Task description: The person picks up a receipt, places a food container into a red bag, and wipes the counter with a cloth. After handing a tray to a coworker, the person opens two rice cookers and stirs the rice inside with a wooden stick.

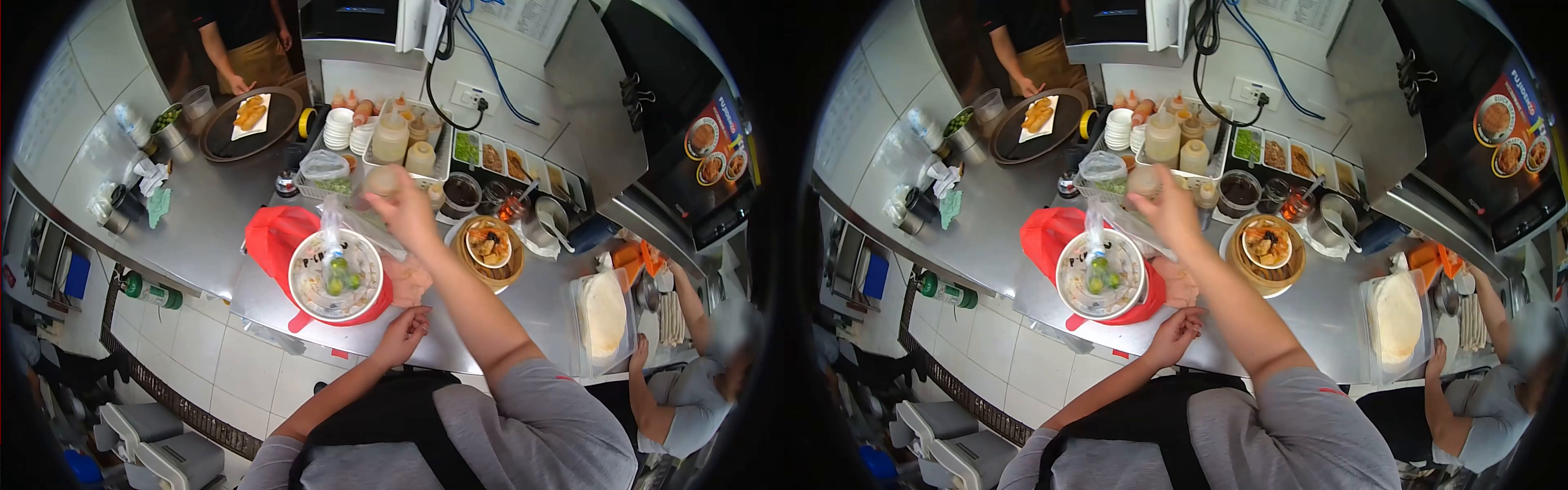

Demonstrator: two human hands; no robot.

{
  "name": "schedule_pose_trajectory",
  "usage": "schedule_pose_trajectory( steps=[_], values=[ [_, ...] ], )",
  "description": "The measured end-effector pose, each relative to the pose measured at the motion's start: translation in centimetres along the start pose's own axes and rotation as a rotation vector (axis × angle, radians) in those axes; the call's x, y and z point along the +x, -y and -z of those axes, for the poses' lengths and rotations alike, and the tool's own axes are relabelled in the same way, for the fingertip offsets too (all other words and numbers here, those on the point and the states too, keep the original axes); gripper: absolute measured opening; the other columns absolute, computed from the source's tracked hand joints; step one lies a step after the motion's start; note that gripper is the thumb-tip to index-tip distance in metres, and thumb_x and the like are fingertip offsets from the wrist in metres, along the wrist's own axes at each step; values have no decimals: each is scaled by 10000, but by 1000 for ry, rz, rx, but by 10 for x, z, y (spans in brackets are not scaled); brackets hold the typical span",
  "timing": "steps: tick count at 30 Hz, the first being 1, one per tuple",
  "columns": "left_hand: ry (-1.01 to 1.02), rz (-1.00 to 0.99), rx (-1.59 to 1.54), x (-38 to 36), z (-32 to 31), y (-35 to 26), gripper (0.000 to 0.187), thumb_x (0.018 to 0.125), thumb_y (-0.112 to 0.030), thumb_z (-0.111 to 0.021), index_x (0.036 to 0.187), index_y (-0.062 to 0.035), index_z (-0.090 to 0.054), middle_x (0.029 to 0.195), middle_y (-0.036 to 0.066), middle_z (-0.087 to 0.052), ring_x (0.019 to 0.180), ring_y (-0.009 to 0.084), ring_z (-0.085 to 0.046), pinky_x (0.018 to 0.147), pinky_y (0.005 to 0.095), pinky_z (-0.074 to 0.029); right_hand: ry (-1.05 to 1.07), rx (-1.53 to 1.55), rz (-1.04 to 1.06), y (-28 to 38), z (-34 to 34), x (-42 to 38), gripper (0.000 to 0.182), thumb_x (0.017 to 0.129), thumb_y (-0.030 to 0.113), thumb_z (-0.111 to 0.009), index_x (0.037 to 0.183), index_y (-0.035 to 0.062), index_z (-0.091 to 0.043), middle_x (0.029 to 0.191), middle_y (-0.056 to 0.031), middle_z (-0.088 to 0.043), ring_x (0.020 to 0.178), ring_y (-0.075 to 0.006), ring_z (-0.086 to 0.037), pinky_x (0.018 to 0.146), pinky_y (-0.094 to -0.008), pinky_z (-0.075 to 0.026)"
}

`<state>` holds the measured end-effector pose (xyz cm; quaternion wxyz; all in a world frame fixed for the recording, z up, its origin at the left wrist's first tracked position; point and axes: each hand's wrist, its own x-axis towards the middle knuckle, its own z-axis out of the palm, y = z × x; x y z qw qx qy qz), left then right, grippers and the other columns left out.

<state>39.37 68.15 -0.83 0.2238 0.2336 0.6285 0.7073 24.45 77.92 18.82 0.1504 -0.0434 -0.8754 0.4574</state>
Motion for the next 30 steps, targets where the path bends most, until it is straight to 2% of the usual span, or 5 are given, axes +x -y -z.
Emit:
schedule_pose_trajectory(
  steps=[7,9,12,15,30],
  values=[
    [59,56,-6,0,1,-5,337,947,20,-501,1279,-38,-501,982,40,-550,874,96,-575,809,244,-512,131,1020,-367,-69,176,-59,418,990,364,-520,1289,76,-468,1142,-132,-630,1011,-215,-632,881,-386,-518],
    [42,50,-18,0,0,-6,334,950,21,-494,1278,-36,-500,982,34,-548,875,95,-575,815,244,-510,196,890,-502,-93,209,-67,481,966,430,-537,1287,76,-478,1103,-164,-643,975,-255,-650,870,-406,-516],
    [42,67,-36,1,0,-7,329,953,20,-487,1278,-30,-496,983,25,-544,887,91,-570,828,248,-504,246,-695,-173,-107,228,-83,580,904,568,-549,1269,118,-516,1002,-233,-670,965,-338,-666,829,-430,-518],
    [32,81,-61,0,-2,-5,328,955,20,-479,1280,-27,-491,986,21,-544,900,86,-564,839,251,-498,452,-1045,-287,-99,234,-93,589,877,615,-543,1262,170,-531,983,-186,-689,933,-364,-668,780,-449,-529],
    [-30,72,2,-3,-5,-7,328,953,15,-479,1278,-23,-494,988,24,-549,903,89,-559,834,253,-496,463,-1217,-56,-91,225,-95,580,828,606,-587,1270,232,-561,812,-114,-694,785,-310,-689,669,-427,-533]
  ],
)
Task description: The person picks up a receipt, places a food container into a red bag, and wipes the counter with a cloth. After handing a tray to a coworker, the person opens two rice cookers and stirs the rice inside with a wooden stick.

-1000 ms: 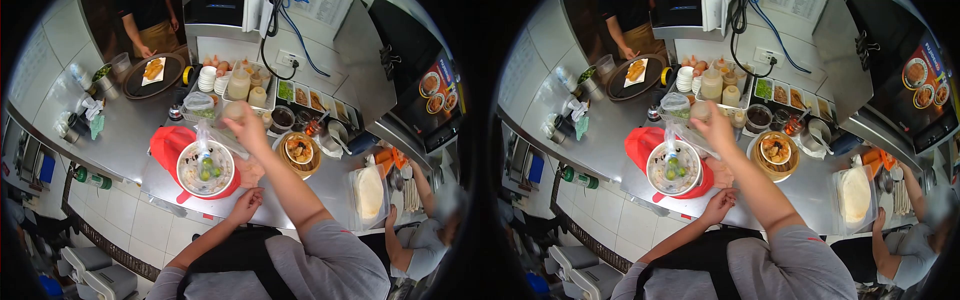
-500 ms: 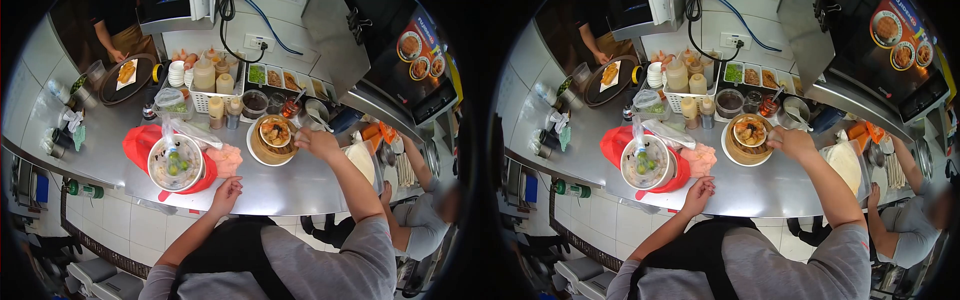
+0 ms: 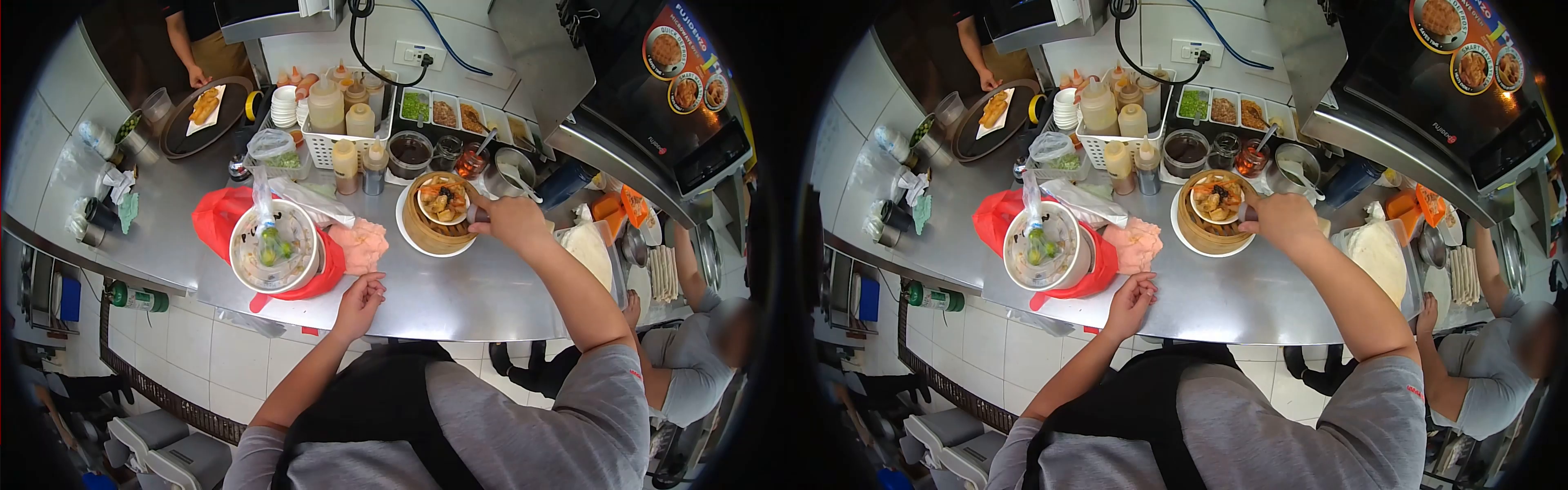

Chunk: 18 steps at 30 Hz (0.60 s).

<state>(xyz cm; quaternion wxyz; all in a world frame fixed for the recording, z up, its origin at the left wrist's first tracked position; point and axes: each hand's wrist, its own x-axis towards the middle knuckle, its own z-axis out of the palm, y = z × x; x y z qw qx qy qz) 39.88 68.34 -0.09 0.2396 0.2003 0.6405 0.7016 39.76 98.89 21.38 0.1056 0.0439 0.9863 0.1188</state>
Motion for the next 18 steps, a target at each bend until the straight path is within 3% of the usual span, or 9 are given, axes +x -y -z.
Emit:
schedule_pose_trajectory(
  steps=[5,8,10,11,13,15,18],
  values=[
    [-2,-18,9,0,-2,1,325,952,14,-485,1274,-23,-503,981,20,-546,897,85,-557,833,248,-499,-23,39,-110,-14,-10,1,567,835,603,-587,1267,236,-560,829,-128,-698,810,-324,-686,709,-437,-534],
    [-11,-25,23,0,-1,3,320,950,15,-490,1267,-22,-509,973,17,-543,888,84,-557,832,247,-501,-9,269,-138,-1,-12,-15,573,871,557,-591,1280,158,-544,913,-166,-702,881,-336,-683,760,-408,-537],
    [-29,-37,21,1,-2,2,317,948,15,-492,1262,-21,-513,966,16,-542,884,83,-557,831,247,-502,-240,887,-79,6,-21,-14,560,907,465,-610,1300,88,-481,1069,-209,-665,985,-345,-656,843,-390,-516],
    [-22,-33,33,0,-1,1,315,947,16,-492,1258,-20,-516,959,16,-540,883,85,-558,831,248,-503,-237,886,-67,12,-20,-8,560,907,465,-610,1300,88,-481,1069,-209,-665,985,-345,-656,843,-390,-516],
    [-14,-26,47,-1,0,0,313,945,18,-493,1254,-20,-519,952,16,-539,882,87,-559,831,250,-503,-479,1387,133,44,-11,6,572,917,363,-636,1322,39,-395,1171,-229,-599,1069,-341,-617,902,-384,-488],
    [-18,-22,49,0,-2,-1,310,943,21,-490,1249,-14,-521,941,16,-537,885,90,-559,832,253,-504,-519,1377,132,83,3,26,627,904,291,-664,1344,8,-318,1201,-228,-566,1094,-321,-598,910,-399,-482],
    [-35,-43,48,0,-4,2,309,942,21,-490,1249,-8,-519,942,17,-538,885,93,-560,834,258,-504,-505,1374,94,141,-12,80,663,860,221,-706,1337,-12,-310,1208,-272,-546,1100,-392,-583,925,-422,-474]
  ],
)
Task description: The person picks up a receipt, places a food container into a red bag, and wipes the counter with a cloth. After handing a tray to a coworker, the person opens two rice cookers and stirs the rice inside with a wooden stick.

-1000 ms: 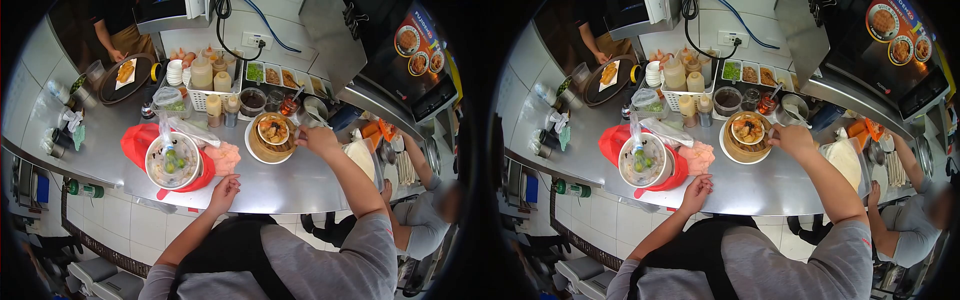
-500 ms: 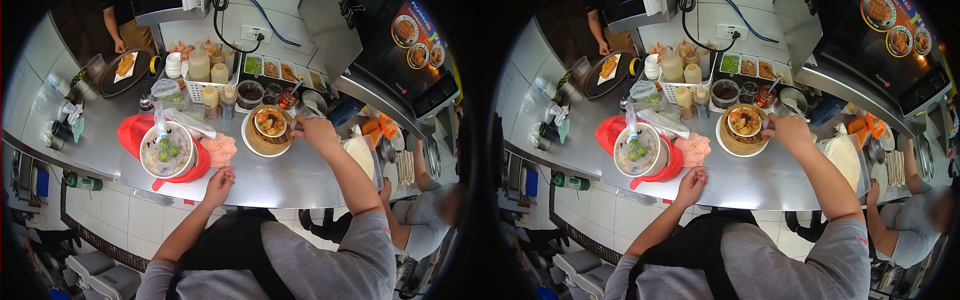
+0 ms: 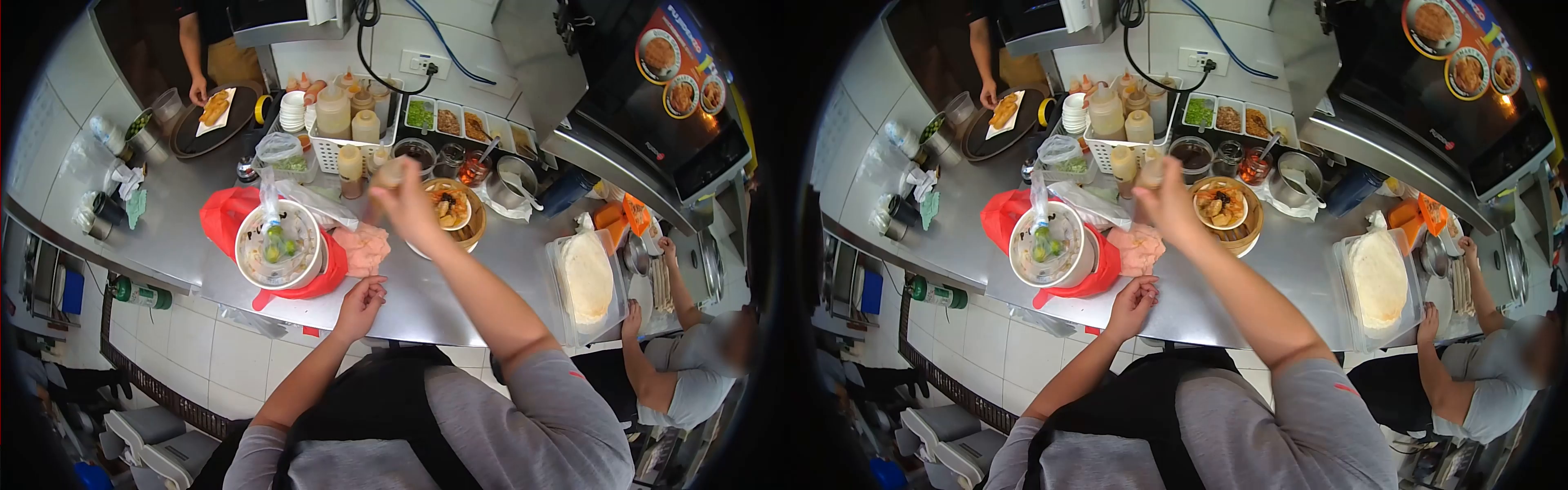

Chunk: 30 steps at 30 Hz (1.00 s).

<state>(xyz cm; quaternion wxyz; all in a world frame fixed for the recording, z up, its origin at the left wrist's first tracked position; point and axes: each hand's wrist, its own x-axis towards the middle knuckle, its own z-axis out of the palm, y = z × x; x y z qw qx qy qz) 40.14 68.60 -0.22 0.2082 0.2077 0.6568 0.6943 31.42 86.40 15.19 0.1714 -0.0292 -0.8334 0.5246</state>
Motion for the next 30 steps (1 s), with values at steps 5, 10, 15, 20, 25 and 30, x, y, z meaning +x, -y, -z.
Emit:
schedule_pose_trajectory(
  steps=[5,10,15,20,25,30],
  values=[
    [-35,-23,33,2,-2,7,310,921,28,-512,1227,-10,-538,923,34,-565,842,101,-578,783,259,-517,-122,-47,113,-51,-54,16,627,825,150,-723,1312,-20,-368,1267,-295,-498,1162,-430,-525,969,-452,-439],
    [-114,27,205,8,-8,0,259,962,-18,-492,1212,-4,-559,992,46,-572,817,99,-584,764,254,-515,-249,-512,148,-21,77,-10,612,848,159,-680,1350,-16,-378,1318,-263,-458,1185,-419,-510,973,-450,-442],
    [-154,-140,482,62,-12,15,285,963,-42,-478,1232,-2,-563,1031,95,-591,778,132,-630,681,253,-526,-124,-580,-406,-89,134,-49,599,895,137,-575,1409,-17,-310,1344,-294,-414,988,-365,-635,683,-400,-581],
    [-311,25,250,136,-35,34,380,897,-68,-541,1258,50,-538,1056,205,-621,922,315,-637,808,394,-513,-116,-139,-566,-105,120,-57,551,914,80,-461,1420,-43,-281,873,-211,-662,439,-230,-625,400,-324,-552],
    [-372,20,486,163,-36,4,402,885,-135,-574,1229,70,-538,1080,261,-625,978,408,-613,868,450,-489,-92,-125,-548,-99,133,-67,538,909,46,-405,1428,-19,-283,981,-211,-637,465,-196,-615,386,-290,-518],
    [-236,148,557,145,-35,0,335,867,-126,-596,1138,49,-506,968,213,-634,857,348,-634,769,413,-494,-132,-171,-511,-69,182,-88,513,900,24,-381,1406,-19,-307,1023,-186,-621,462,-161,-582,384,-266,-501]
  ],
)
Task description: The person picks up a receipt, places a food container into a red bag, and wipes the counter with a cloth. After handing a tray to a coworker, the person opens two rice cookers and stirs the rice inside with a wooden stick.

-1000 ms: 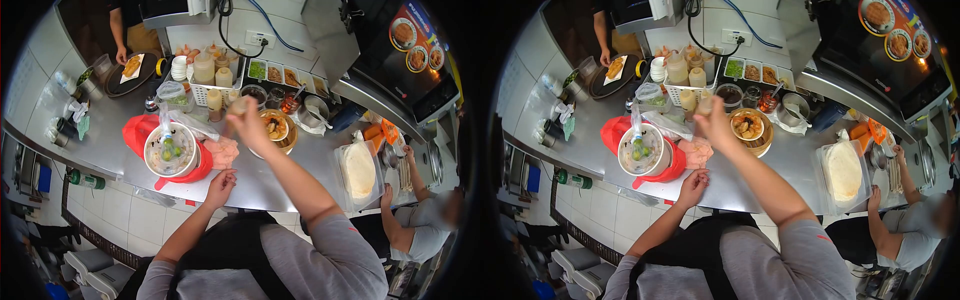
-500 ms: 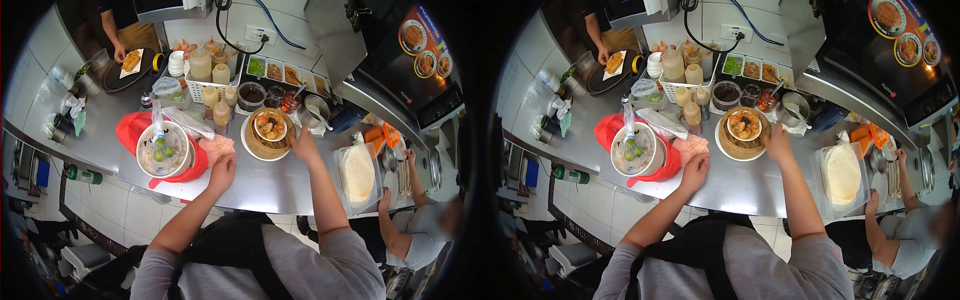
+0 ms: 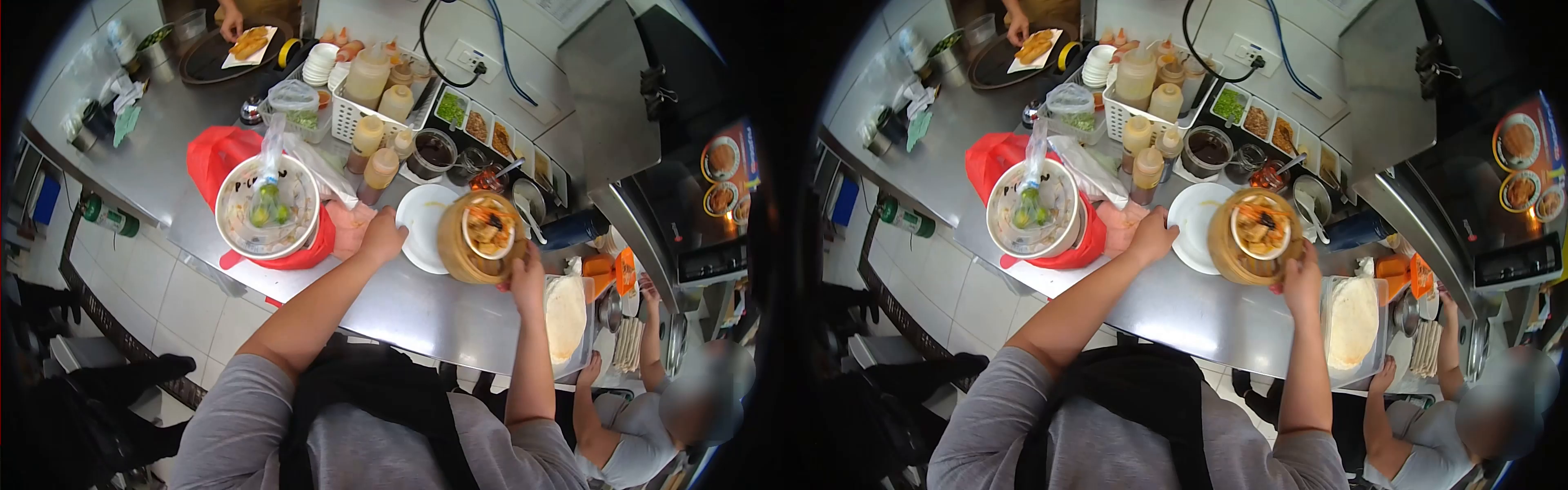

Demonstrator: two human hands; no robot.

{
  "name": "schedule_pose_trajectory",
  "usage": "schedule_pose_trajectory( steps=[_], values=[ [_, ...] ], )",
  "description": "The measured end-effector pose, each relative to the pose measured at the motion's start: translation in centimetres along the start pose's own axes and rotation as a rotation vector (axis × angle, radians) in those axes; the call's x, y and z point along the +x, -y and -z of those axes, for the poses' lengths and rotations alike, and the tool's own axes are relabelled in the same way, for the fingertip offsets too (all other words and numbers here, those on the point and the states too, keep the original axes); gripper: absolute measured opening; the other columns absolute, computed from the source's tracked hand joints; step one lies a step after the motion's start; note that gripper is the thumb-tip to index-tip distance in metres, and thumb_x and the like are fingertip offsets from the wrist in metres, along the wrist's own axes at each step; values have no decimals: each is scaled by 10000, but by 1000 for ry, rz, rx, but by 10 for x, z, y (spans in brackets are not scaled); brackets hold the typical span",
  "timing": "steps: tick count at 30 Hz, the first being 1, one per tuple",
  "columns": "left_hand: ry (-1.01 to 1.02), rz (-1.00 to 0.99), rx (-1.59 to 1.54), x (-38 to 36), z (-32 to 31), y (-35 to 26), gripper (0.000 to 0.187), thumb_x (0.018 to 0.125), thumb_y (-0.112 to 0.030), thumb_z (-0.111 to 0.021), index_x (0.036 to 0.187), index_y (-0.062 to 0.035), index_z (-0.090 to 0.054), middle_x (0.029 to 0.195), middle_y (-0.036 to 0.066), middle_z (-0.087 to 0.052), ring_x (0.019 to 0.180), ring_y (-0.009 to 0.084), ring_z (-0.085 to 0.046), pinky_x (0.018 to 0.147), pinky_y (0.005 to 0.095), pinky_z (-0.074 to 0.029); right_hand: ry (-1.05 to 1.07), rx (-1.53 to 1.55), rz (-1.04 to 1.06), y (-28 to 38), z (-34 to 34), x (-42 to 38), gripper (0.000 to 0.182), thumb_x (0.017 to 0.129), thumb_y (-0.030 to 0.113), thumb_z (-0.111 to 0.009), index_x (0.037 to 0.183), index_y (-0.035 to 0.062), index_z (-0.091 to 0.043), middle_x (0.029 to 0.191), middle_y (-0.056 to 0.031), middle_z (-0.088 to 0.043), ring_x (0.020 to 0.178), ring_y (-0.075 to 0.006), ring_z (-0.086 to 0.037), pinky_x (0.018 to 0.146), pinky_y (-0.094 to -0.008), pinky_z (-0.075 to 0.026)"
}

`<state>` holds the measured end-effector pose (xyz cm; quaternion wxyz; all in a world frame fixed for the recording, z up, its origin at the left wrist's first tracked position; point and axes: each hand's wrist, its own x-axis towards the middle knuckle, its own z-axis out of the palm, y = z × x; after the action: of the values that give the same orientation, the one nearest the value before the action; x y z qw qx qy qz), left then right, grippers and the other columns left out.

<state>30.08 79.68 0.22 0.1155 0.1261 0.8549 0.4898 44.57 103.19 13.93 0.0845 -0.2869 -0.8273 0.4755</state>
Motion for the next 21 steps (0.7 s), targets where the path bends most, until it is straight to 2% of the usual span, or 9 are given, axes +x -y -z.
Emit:
schedule_pose_trajectory(
  steps=[1,4,5,7,10,12,16,19,21],
  values=[
    [-5,11,-6,-8,-3,4,335,867,-126,-596,1138,49,-506,968,213,-634,857,348,-634,769,413,-494,-9,-13,4,1,12,-5,515,901,21,-377,1410,-15,-307,1025,-178,-618,464,-156,-578,388,-262,-501],
    [-104,51,-321,-43,-13,18,416,903,-61,-517,1281,35,-371,1161,213,-571,1076,315,-580,914,375,-455,-64,-44,43,1,43,-21,521,904,12,-362,1421,0,-308,1030,-167,-614,465,-147,-574,391,-249,-492],
    [-102,54,-323,-54,-15,22,416,903,-61,-517,1281,35,-371,1161,213,-571,1076,315,-580,914,375,-455,-63,-47,39,2,50,-28,521,904,12,-362,1421,0,-308,1030,-167,-614,465,-147,-574,391,-249,-492],
    [-176,-121,-509,-75,-12,29,415,938,-28,-451,1340,17,-354,1234,198,-539,1185,289,-514,1004,353,-401,-28,-80,50,6,60,-40,527,910,6,-359,1433,6,-301,1046,-173,-611,474,-144,-579,387,-240,-481],
    [-117,-67,-640,-111,7,25,457,946,-28,-416,1394,3,-331,1312,220,-482,1226,308,-479,1042,377,-368,18,-80,19,12,57,-61,524,918,3,-358,1437,4,-293,1037,-165,-601,474,-146,-579,381,-239,-474],
    [-88,15,-660,-136,29,25,421,968,-46,-398,1385,-4,-357,1303,205,-496,1208,283,-490,1034,365,-376,52,-39,-7,1,50,-70,526,917,0,-354,1439,3,-284,1018,-155,-591,480,-152,-585,384,-239,-482],
    [-47,258,-802,-183,78,47,350,1016,-104,-371,1351,-20,-425,1259,165,-541,1158,215,-512,1009,332,-398,142,27,-13,-20,14,-87,542,915,0,-345,1447,-1,-237,1120,-187,-582,500,-166,-597,391,-244,-492],
    [-131,289,-766,-212,115,73,346,1034,-153,-379,1352,-31,-438,1227,139,-568,1120,188,-538,975,315,-427,184,34,-46,-36,-19,-94,544,916,0,-340,1446,1,-221,1186,-210,-566,512,-178,-607,398,-252,-503],
    [-167,320,-834,-224,139,84,352,1039,-173,-380,1357,-33,-437,1230,133,-570,1112,180,-544,969,310,-435,134,60,-79,-47,-41,-97,546,905,-28,-369,1438,-20,-252,1234,-233,-566,514,-201,-632,423,-295,-525]
  ],
)
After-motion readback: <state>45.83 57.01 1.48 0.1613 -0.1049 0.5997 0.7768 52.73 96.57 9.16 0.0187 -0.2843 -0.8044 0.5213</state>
